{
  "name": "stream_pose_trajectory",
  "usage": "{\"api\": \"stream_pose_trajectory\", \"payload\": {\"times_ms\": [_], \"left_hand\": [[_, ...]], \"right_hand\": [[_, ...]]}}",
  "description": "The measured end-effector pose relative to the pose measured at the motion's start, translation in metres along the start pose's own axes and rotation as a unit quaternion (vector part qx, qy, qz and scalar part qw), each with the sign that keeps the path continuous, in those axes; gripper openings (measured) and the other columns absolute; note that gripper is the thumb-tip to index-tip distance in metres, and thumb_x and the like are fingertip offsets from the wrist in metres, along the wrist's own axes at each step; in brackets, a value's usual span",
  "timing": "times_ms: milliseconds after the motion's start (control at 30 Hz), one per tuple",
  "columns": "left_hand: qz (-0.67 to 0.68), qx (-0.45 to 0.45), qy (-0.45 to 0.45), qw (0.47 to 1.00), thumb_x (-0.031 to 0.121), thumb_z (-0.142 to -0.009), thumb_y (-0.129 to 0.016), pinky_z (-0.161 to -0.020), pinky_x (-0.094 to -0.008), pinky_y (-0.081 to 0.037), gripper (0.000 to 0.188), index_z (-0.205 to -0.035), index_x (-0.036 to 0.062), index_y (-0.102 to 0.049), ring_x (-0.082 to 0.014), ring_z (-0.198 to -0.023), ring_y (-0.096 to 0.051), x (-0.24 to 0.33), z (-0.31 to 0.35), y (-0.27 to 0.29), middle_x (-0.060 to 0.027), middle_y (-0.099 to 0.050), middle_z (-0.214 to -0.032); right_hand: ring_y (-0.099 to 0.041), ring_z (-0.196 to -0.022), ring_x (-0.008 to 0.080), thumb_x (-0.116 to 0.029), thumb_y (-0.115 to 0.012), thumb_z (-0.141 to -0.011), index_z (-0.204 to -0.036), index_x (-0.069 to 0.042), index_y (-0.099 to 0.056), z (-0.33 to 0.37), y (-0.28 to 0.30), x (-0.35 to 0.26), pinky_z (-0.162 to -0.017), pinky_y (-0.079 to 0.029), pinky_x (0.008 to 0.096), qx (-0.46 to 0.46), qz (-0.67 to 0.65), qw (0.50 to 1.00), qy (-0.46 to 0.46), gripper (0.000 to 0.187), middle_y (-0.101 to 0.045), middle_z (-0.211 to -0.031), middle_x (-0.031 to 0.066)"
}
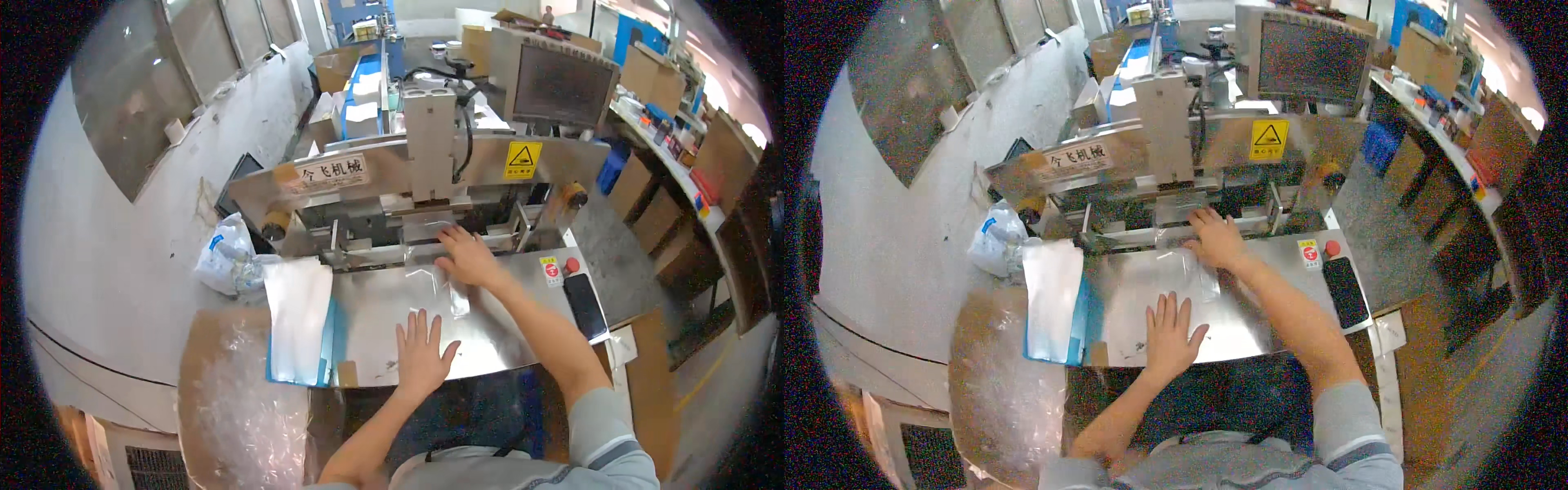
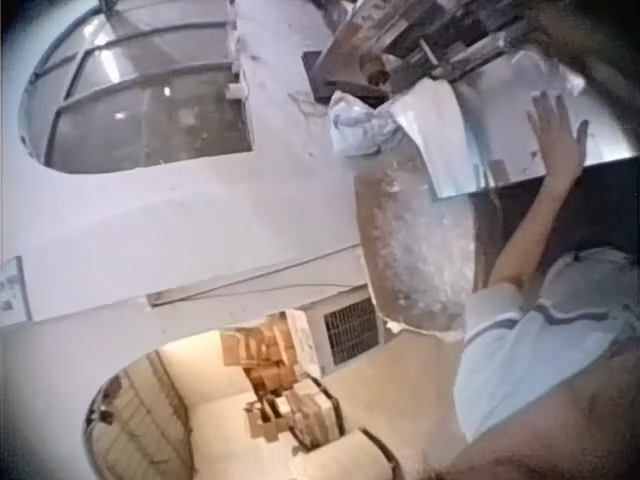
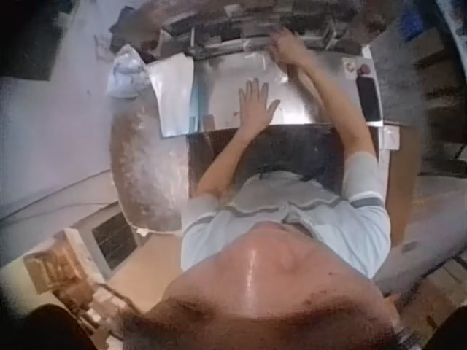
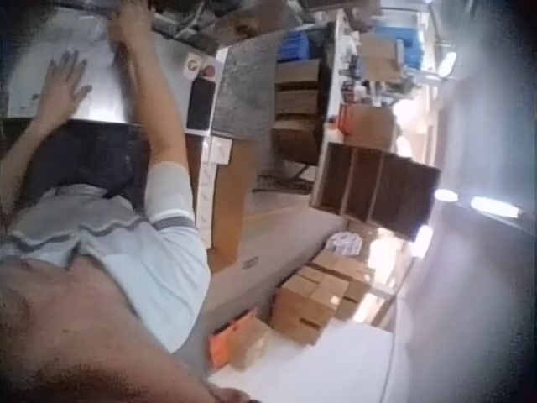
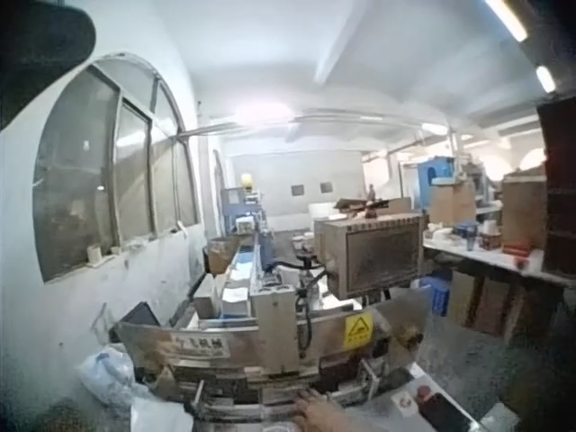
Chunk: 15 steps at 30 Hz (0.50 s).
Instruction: Packaging small white boxes into plastic bags using a heat sealer and placing them into a shipping carton.
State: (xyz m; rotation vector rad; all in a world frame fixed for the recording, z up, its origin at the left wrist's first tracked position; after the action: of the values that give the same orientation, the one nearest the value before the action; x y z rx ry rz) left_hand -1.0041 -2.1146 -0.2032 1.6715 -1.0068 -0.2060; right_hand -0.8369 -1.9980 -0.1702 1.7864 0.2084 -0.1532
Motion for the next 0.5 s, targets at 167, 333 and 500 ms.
{"api": "stream_pose_trajectory", "payload": {"times_ms": [167, 333, 500], "left_hand": [[0.0, 0.036, 0.006, 0.999, 0.042, -0.092, -0.062, -0.108, -0.0667, -0.026, 0.06, -0.13, -0.0033, -0.054, -0.0481, -0.134, -0.037, 0.003, 0.003, 0.008, -0.0302, -0.046, -0.139], [-0.01, 0.033, 0.003, 0.999, 0.044, -0.093, -0.061, -0.108, -0.067, -0.025, 0.061, -0.13, -0.003, -0.055, -0.0482, -0.135, -0.037, 0.002, 0.006, 0.002, -0.0302, -0.046, -0.139], [-0.017, 0.035, 0.007, 0.999, 0.045, -0.093, -0.06, -0.109, -0.0664, -0.025, 0.061, -0.13, -0.0035, -0.055, -0.0483, -0.134, -0.038, 0.001, 0.007, 0.001, -0.0303, -0.046, -0.139]], "right_hand": [[-0.04, -0.138, 0.0381, -0.035, -0.066, -0.088, -0.139, -0.006, -0.048, 0.004, 0.007, -0.005, -0.108, -0.036, 0.0594, 0.01, -0.019, 1.0, -0.007, 0.062, -0.044, -0.149, 0.0167], [-0.04, -0.139, 0.0366, -0.036, -0.065, -0.089, -0.138, -0.006, -0.049, 0.003, 0.005, -0.004, -0.108, -0.035, 0.059, 0.009, 0.012, 1.0, -0.015, 0.059, -0.046, -0.147, 0.0177], [-0.044, -0.135, 0.0364, -0.035, -0.063, -0.091, -0.133, -0.002, -0.051, -0.003, 0.016, -0.01, -0.107, -0.035, 0.0589, 0.038, 0.032, 0.999, -0.01, 0.055, -0.053, -0.139, 0.0194]]}}
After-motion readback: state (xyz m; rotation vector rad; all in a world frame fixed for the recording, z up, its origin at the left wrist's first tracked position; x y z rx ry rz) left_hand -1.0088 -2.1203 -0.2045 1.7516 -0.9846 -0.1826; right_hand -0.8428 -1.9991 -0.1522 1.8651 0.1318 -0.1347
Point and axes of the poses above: each hand's wrist, its own z-axis away from the middle knuckle, its own y-axis out of the back of the hand, x = y × z, the point moved 10 cm from there along -z, towards the middle knuckle
